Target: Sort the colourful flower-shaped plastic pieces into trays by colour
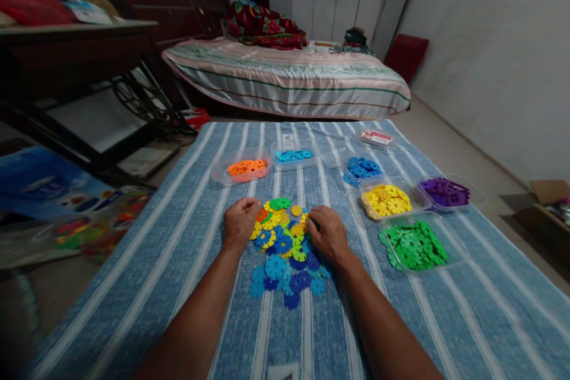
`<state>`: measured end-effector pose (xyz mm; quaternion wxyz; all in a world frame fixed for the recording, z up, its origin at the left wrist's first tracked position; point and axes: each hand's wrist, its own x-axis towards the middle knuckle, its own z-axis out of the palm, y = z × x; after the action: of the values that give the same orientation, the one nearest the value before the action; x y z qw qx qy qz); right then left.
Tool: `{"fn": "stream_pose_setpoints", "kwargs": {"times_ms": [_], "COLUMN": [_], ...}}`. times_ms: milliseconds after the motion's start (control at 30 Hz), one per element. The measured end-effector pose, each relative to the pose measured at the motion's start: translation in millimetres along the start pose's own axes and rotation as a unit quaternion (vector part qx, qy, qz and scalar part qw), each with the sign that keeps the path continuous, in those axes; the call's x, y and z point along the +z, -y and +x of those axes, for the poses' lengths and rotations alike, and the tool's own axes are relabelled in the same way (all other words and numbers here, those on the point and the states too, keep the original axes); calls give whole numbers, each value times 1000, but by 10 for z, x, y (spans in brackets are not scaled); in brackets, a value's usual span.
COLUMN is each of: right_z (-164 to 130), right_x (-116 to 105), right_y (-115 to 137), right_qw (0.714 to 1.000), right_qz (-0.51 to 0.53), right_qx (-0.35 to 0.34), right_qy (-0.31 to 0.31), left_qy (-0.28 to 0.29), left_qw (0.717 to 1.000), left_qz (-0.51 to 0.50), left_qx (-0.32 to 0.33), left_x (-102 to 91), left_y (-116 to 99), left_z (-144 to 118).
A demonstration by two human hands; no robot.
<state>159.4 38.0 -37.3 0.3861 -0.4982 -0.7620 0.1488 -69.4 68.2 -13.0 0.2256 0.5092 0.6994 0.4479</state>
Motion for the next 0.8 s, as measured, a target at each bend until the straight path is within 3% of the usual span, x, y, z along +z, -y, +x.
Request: {"fn": "stream_pose_setpoints", "kwargs": {"times_ms": [333, 567, 667, 800], "right_z": [5, -61, -106, -128], "right_x": [11, -15, 20, 93], "right_y": [-6, 195, 369, 518], "right_qw": [1000, 992, 985, 981], "right_qz": [-17, -60, -55, -69], "right_qx": [-17, -107, -162, -173], "right_qy": [-6, -42, -4, 59], "left_qy": [-1, -38, -38, -29], "left_qw": [999, 989, 986, 988], "left_qz": [43, 96, 99, 93], "left_qx": [4, 105, 127, 122], "left_x": [-20, -9, -2, 5], "left_y": [-48, -17, 3, 16], "left_z": [-44, -54, -50, -44]}}
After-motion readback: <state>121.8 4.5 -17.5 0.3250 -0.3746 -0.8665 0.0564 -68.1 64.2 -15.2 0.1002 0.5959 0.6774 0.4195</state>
